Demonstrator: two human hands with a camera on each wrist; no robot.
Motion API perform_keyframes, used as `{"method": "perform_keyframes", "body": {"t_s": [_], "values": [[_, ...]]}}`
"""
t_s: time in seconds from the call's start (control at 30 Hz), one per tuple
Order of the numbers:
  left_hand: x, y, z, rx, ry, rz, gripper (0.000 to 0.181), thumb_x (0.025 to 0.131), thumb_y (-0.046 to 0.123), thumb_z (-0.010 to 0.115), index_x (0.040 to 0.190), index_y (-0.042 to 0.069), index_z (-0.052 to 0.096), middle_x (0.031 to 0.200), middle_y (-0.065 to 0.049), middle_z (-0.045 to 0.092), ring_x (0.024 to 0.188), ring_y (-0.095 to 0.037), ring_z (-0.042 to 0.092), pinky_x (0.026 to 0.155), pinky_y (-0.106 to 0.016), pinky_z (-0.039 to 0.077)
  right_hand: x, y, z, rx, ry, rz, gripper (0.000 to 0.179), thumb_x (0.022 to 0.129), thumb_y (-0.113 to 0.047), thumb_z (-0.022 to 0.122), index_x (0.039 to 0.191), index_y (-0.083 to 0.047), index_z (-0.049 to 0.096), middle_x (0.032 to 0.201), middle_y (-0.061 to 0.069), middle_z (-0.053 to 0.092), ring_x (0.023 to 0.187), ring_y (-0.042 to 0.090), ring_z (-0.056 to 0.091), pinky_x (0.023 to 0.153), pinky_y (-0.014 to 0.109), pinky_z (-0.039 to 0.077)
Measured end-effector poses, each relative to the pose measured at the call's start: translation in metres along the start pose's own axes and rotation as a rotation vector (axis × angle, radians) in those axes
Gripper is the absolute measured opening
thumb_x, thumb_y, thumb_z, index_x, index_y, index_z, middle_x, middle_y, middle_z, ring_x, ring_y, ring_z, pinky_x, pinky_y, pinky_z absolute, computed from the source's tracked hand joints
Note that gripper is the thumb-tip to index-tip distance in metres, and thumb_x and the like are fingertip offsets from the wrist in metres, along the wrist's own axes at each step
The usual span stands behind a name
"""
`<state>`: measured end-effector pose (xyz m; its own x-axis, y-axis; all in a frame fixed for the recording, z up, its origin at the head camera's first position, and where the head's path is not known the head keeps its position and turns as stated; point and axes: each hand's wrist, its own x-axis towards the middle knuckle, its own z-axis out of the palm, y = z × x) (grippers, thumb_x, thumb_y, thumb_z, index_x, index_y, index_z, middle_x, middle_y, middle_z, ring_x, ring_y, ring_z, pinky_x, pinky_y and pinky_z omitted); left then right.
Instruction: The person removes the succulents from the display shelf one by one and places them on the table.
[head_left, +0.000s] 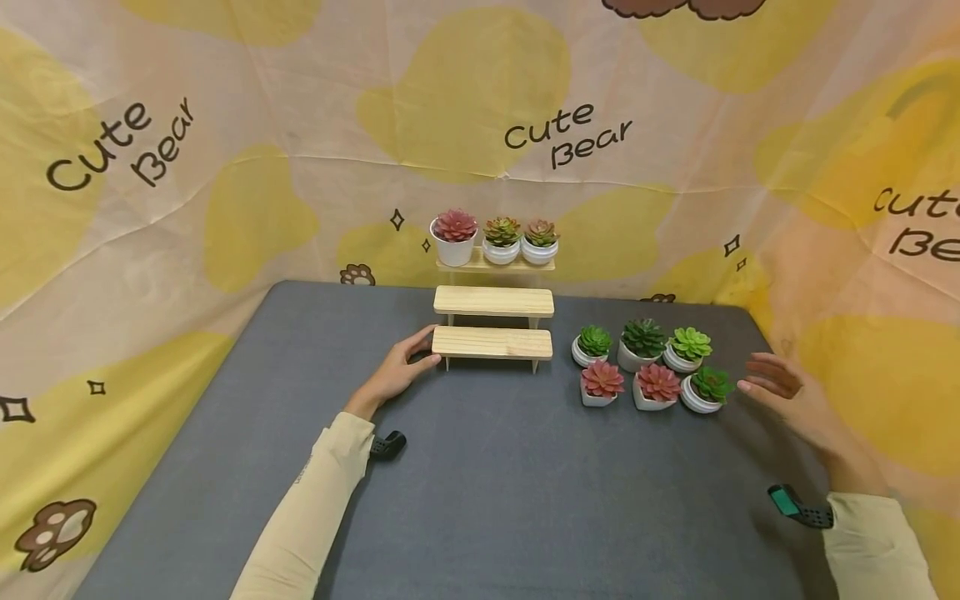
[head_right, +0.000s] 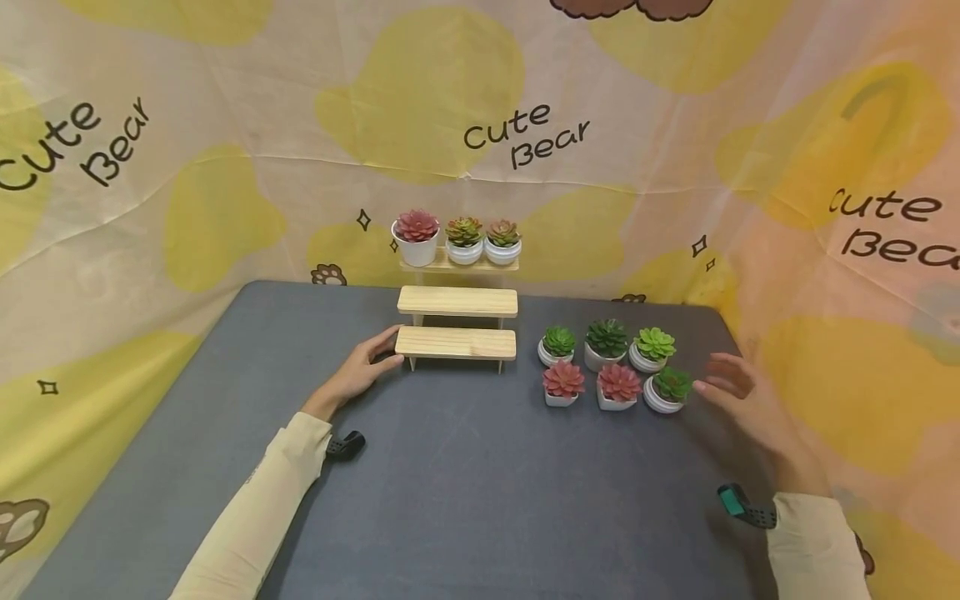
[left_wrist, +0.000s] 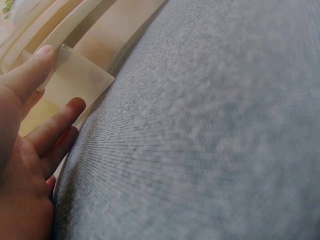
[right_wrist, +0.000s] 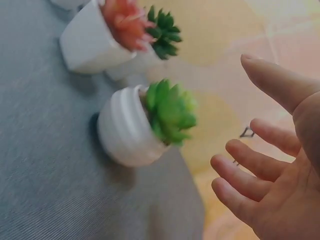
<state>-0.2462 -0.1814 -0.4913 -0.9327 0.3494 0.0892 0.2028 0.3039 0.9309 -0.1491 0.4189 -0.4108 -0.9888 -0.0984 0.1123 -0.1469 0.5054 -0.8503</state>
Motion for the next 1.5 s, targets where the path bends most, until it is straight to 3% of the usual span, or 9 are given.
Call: {"method": "perform_keyframes", "body": {"t_s": [0.23,0.37,0.67,1.0,1.13,1.3,1.5], "values": [[-0.002,0.006,0.000,-0.022,-0.005,0.005,0.067,0.102,0.013,0.061,0.160,0.005,0.028,0.144,-0.028,0.056,0.138,-0.040,0.049,0.115,-0.058,0.033,0.010,-0.023,-0.001,0.028,0.031,-0.095,0.053,0.098,0.004,0.059,0.133,-0.035,0.051,0.118,-0.035,0.058,0.101,-0.020,0.059,0.079,0.004,0.047],[0.001,-0.002,0.000,-0.022,-0.002,0.004,0.067,0.102,0.015,0.061,0.160,0.008,0.029,0.143,-0.026,0.057,0.138,-0.038,0.050,0.115,-0.056,0.033,0.016,-0.035,0.004,-0.004,0.040,-0.115,0.051,0.098,0.001,0.061,0.137,-0.030,0.051,0.119,-0.034,0.058,0.103,-0.020,0.059,0.081,0.002,0.046],[0.000,-0.002,0.002,-0.014,0.004,-0.006,0.067,0.102,0.017,0.062,0.160,0.007,0.030,0.143,-0.025,0.058,0.138,-0.038,0.049,0.116,-0.056,0.032,0.030,-0.058,0.021,-0.060,-0.001,-0.170,0.047,0.098,-0.001,0.062,0.141,-0.017,0.052,0.123,-0.033,0.056,0.107,-0.018,0.057,0.085,0.003,0.045],[0.001,0.000,0.002,-0.020,0.012,-0.017,0.067,0.102,0.012,0.060,0.160,0.004,0.027,0.145,-0.029,0.054,0.140,-0.042,0.046,0.117,-0.059,0.030,0.054,-0.084,0.043,-0.055,-0.055,-0.162,0.047,0.101,-0.011,0.062,0.146,-0.008,0.048,0.124,-0.030,0.055,0.111,-0.013,0.056,0.087,0.004,0.044],[-0.003,0.011,0.000,-0.019,0.002,-0.030,0.067,0.102,0.010,0.060,0.159,0.001,0.026,0.146,-0.032,0.052,0.141,-0.045,0.043,0.117,-0.061,0.028,0.065,-0.093,0.054,-0.080,-0.069,-0.152,0.050,0.101,-0.016,0.062,0.148,-0.007,0.047,0.125,-0.029,0.054,0.113,-0.013,0.055,0.088,0.004,0.042],[-0.010,0.032,-0.002,-0.010,-0.015,-0.029,0.066,0.102,0.010,0.060,0.158,-0.003,0.027,0.146,-0.032,0.052,0.140,-0.044,0.045,0.117,-0.059,0.030,0.078,-0.102,0.067,-0.089,-0.109,-0.154,0.051,0.103,-0.020,0.061,0.148,-0.005,0.045,0.135,-0.011,0.055,0.115,-0.010,0.052,0.090,0.005,0.042],[-0.010,0.033,-0.001,-0.027,-0.018,-0.027,0.066,0.102,0.011,0.061,0.158,-0.001,0.028,0.145,-0.031,0.053,0.140,-0.043,0.046,0.118,-0.059,0.030,0.094,-0.110,0.082,-0.061,-0.152,-0.128,0.051,0.103,-0.023,0.060,0.149,-0.006,0.044,0.146,0.016,0.051,0.119,0.000,0.053,0.090,0.008,0.044]]}}
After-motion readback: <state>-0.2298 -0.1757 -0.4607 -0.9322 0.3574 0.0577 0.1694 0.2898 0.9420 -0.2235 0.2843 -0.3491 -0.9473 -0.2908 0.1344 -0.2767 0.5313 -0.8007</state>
